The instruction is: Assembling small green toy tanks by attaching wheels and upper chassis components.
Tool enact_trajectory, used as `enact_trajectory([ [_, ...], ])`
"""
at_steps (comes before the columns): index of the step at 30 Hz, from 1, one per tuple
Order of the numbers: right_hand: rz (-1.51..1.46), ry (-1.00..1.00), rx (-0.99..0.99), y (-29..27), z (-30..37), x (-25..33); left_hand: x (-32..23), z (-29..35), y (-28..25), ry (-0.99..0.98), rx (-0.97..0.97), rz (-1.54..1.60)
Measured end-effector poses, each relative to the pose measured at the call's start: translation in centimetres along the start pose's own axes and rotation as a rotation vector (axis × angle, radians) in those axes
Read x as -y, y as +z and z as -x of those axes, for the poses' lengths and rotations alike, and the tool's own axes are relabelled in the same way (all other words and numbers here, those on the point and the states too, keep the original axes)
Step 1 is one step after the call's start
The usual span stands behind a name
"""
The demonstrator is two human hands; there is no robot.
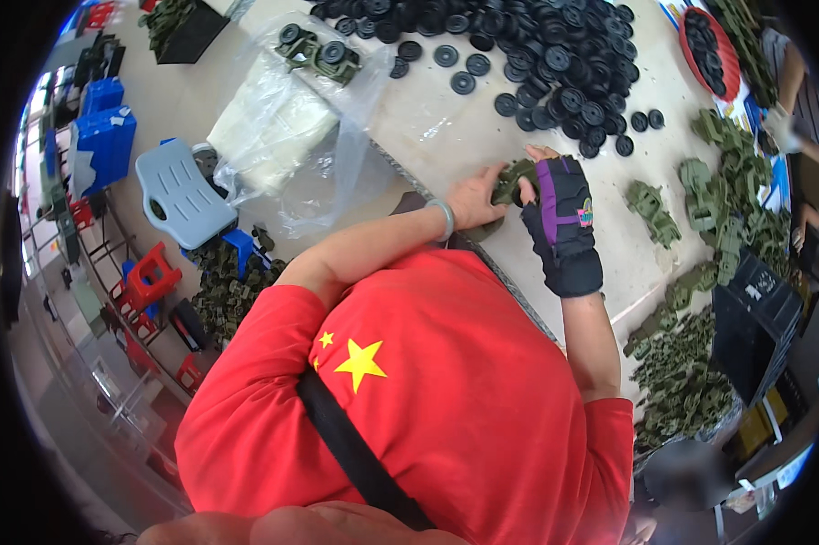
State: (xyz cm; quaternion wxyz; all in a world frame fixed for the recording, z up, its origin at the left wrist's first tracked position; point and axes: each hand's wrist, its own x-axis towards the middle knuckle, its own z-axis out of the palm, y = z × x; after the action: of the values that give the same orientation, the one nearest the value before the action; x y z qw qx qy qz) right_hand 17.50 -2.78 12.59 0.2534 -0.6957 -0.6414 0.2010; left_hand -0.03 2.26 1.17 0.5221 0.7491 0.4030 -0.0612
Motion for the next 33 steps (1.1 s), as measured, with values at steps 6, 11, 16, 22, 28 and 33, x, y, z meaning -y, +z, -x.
enact_trajectory([
  [6, 0.224, -0.358, 0.194, 3.5, -4.5, -0.4, 0.2, -0.3, 0.4, 0.031, -0.055, 0.042],
  [11, 0.199, -0.003, 0.027, 5.8, -5.4, -1.2, -0.9, -0.6, -1.8, -0.105, 0.101, 0.013],
  [16, 0.108, 0.022, 0.054, 6.7, -4.6, -2.1, 1.3, 0.1, -0.1, 0.085, -0.065, 0.039],
  [22, 0.120, 0.146, 0.004, 5.4, -5.0, -1.1, -0.8, 1.9, -1.7, 0.290, -0.084, -0.243],
  [28, 0.234, -0.092, 0.220, 5.0, -5.7, -1.1, 0.8, 1.3, 0.0, 0.214, -0.116, -0.298],
  [33, 0.238, -0.102, 0.120, 7.2, -7.2, -0.2, 3.4, 0.2, 0.3, 0.271, -0.249, -0.174],
])
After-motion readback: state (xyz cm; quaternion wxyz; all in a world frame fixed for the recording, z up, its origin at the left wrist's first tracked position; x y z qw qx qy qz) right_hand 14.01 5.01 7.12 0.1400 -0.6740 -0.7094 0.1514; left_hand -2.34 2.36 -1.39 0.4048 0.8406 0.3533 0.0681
